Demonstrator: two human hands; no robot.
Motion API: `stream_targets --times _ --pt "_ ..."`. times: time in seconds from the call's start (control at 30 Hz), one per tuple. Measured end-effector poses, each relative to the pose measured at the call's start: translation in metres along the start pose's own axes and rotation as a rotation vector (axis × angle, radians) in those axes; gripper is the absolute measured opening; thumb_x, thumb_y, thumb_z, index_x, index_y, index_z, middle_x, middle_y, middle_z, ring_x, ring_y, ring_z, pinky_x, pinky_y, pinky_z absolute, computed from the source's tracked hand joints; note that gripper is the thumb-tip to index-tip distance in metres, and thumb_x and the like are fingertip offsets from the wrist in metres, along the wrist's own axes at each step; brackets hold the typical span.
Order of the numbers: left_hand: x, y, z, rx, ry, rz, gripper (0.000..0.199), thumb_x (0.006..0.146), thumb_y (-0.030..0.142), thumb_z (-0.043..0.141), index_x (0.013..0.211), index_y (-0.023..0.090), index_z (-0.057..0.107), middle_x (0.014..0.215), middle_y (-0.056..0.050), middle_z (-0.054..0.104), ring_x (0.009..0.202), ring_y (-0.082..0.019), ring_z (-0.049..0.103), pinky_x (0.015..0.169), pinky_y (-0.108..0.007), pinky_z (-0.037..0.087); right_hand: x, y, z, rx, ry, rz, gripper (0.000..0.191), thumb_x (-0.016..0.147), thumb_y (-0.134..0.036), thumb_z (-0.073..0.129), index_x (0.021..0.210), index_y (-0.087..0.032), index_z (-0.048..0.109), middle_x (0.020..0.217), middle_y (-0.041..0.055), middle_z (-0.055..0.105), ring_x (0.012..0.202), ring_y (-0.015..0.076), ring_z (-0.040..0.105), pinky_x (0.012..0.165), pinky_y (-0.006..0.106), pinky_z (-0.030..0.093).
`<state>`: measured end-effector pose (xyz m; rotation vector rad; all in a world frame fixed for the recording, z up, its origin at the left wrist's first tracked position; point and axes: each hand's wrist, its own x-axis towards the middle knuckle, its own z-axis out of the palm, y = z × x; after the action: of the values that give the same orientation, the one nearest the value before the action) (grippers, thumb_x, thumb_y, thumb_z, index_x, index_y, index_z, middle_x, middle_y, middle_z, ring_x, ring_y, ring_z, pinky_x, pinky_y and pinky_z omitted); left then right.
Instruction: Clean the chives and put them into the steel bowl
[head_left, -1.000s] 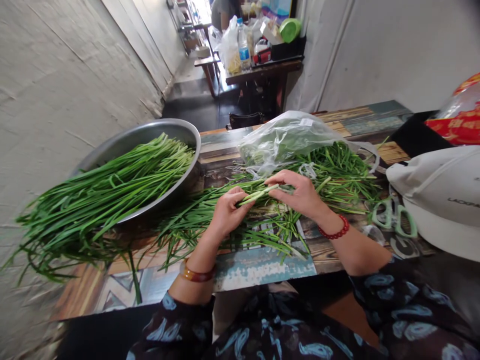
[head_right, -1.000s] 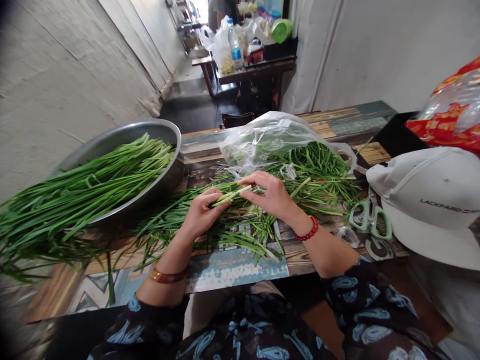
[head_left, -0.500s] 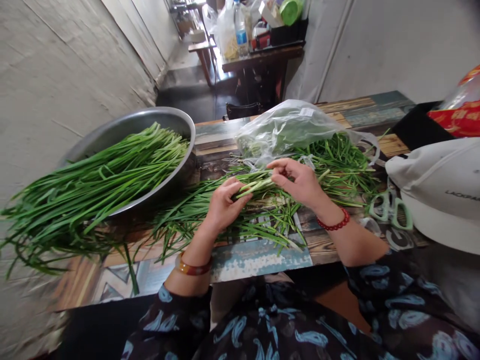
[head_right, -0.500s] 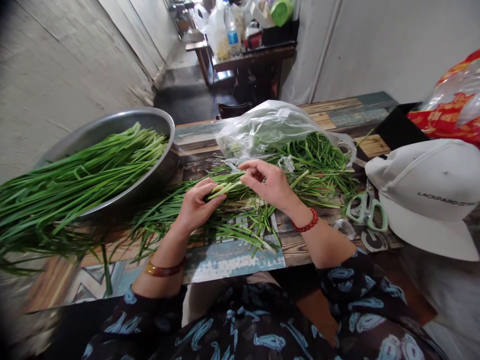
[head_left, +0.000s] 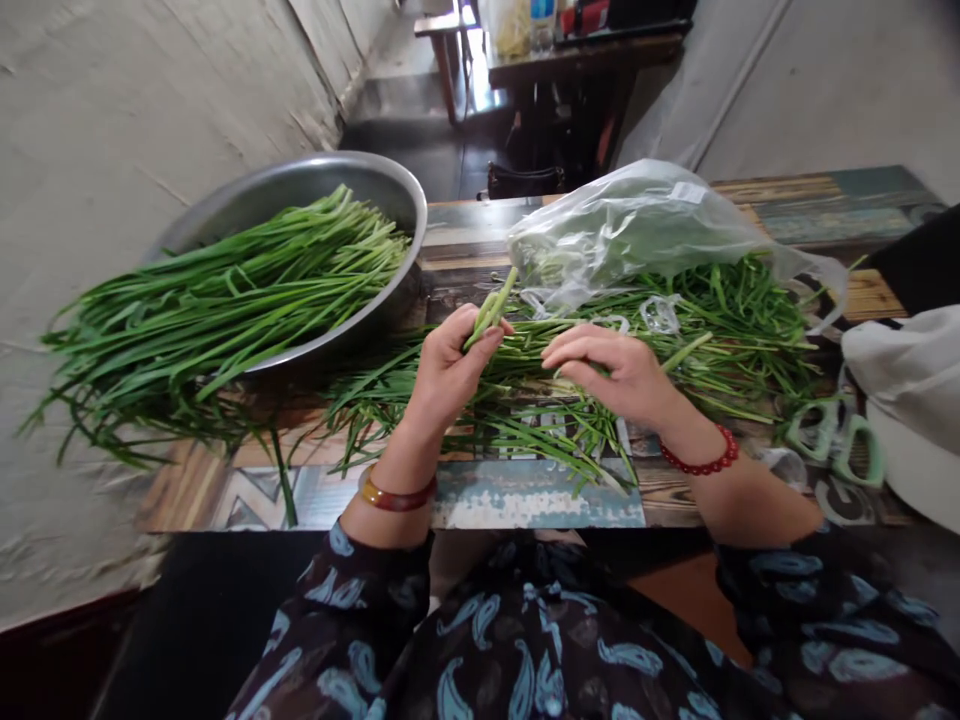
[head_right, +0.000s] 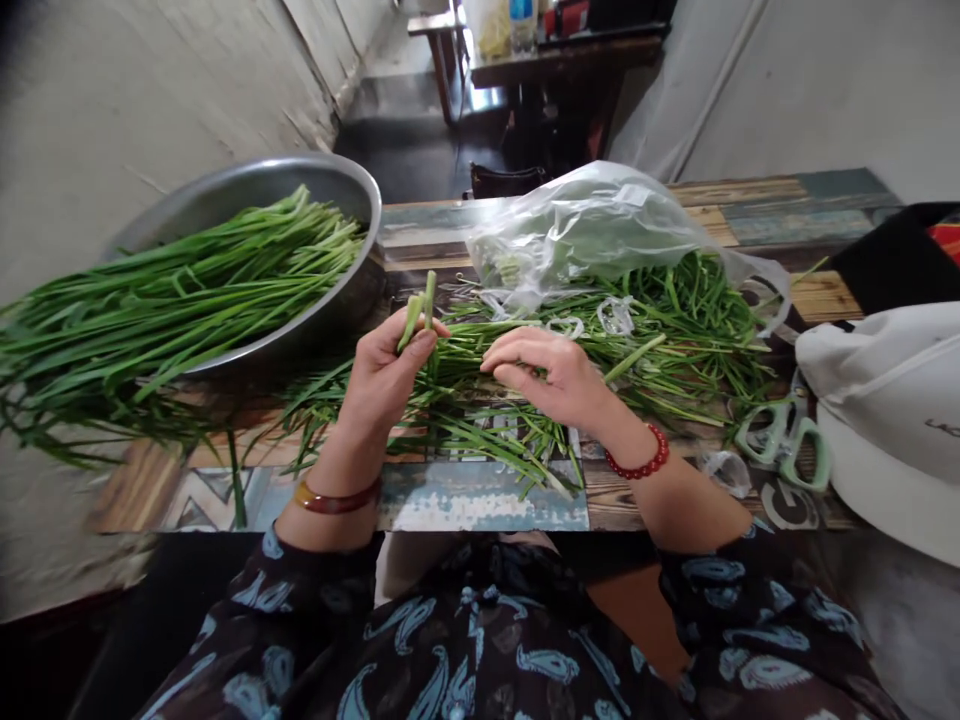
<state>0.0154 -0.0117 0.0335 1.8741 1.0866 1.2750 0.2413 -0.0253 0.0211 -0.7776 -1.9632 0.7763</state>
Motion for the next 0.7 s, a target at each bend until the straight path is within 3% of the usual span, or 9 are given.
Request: stream_targets --times 0.1,0.17,0.27,0.4,0.53,0.63,0.7 --pt "-0.001 -0.003 0.001 -0.074 0.017 -0.042 0.020 0.093 0.034 0.059 0.086 0.019 0.069 0.080 -0.001 0.059 0.076 -0.014 0.054 0.074 -0.027 0.042 -0.002 -0.002 0.017 -0.143 -0.161 -0.109 0.020 0.093 -0.033 0.061 0.106 -0.024 0.074 0.121 0.0097 0.068 0.110 0.0218 0.065 0.097 0.040 0.053" --pt "-0.002 -0.004 0.003 -0.090 0.012 -0.056 0.021 0.093 0.036 0.060 0.085 0.019 0.069 0.082 -0.001 0.060 0.077 -0.014 0.054 0.075 -0.028 0.043 -0.004 -0.002 0.027 -0.233 -0.275 -0.154 0.031 0.092 -0.037 0.062 0.119 -0.023 0.070 0.134 0.0125 0.062 0.118 0.0250 0.062 0.100 0.044 0.052" --pt "-0.003 -0.003 0.003 -0.091 0.020 -0.057 0.024 0.093 0.039 0.060 0.086 0.019 0.069 0.081 -0.001 0.060 0.077 -0.014 0.054 0.074 -0.027 0.044 -0.006 0.000 0.032 -0.327 -0.340 -0.193 0.041 0.095 -0.038 0.059 0.132 -0.021 0.062 0.139 0.0138 0.061 0.126 0.0274 0.058 0.105 0.048 0.049" --pt "-0.002 -0.004 -0.003 -0.061 0.115 -0.030 0.027 0.094 0.043 0.058 0.086 0.020 0.069 0.079 -0.001 0.058 0.073 -0.013 0.051 0.071 -0.026 0.042 -0.006 0.002 0.018 -0.285 -0.310 -0.181 0.027 0.096 -0.033 0.058 0.115 -0.021 0.072 0.116 0.0091 0.075 0.108 0.0233 0.069 0.098 0.042 0.053" --pt "0.000 -0.004 -0.012 -0.054 0.295 -0.002 0.027 0.095 0.046 0.056 0.088 0.022 0.068 0.079 -0.001 0.057 0.072 -0.013 0.051 0.070 -0.026 0.043 -0.005 0.002 -0.002 -0.159 -0.460 -0.095 0.022 0.096 -0.032 0.059 0.093 -0.022 0.078 0.093 0.0047 0.079 0.088 0.0178 0.073 0.085 0.032 0.055" --pt "0.001 -0.003 -0.016 -0.061 0.371 0.042 0.027 0.096 0.045 0.056 0.087 0.022 0.067 0.083 -0.001 0.060 0.078 -0.013 0.054 0.076 -0.027 0.045 -0.005 0.002 -0.010 -0.046 -0.607 -0.041 0.021 0.094 -0.034 0.061 0.088 -0.023 0.078 0.087 0.0033 0.078 0.085 0.0159 0.072 0.081 0.028 0.054" --pt "0.001 -0.001 -0.016 -0.101 0.367 0.055 0.027 0.096 0.045 0.055 0.086 0.022 0.066 0.083 -0.001 0.061 0.079 -0.013 0.056 0.077 -0.027 0.046 -0.004 0.003 -0.012 -0.016 -0.602 -0.025 0.020 0.092 -0.034 0.064 0.084 -0.023 0.078 0.095 0.0046 0.078 0.092 0.0170 0.072 0.085 0.029 0.054"
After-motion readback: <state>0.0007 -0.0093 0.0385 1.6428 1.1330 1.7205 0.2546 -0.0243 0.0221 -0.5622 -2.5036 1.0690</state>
